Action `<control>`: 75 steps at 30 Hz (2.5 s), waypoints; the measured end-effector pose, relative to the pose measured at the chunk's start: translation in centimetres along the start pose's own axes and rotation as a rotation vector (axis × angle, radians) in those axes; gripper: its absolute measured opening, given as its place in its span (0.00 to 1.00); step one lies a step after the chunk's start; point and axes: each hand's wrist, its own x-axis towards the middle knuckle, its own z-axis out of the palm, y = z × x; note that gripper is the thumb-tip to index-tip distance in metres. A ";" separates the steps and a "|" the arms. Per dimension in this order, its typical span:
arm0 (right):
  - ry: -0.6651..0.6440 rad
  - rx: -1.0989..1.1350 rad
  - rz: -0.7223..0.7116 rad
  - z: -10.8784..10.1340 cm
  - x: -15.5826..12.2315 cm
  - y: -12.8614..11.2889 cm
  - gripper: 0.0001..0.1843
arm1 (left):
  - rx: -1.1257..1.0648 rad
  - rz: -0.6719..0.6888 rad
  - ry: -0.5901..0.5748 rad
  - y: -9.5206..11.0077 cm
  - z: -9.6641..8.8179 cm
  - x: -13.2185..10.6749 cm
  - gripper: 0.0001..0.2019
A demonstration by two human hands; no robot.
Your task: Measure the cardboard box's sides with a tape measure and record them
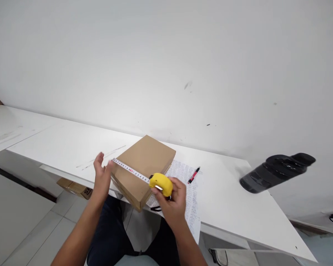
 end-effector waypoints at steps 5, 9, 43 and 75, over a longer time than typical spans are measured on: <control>-0.003 0.250 0.121 -2.3 6.1 1.0 0.31 | 0.258 0.355 -0.080 -0.9 0.8 -10.9 0.55; -0.093 0.341 0.197 -2.8 9.3 1.3 0.28 | 0.439 0.638 -0.033 -2.0 3.3 -12.6 0.59; -0.161 -0.139 0.011 5.7 9.4 0.2 0.32 | 0.556 0.575 -0.031 -2.4 -4.6 -1.5 0.21; -0.232 -0.189 0.124 -5.1 14.4 3.9 0.34 | 0.720 0.815 0.125 -3.3 -3.0 0.1 0.18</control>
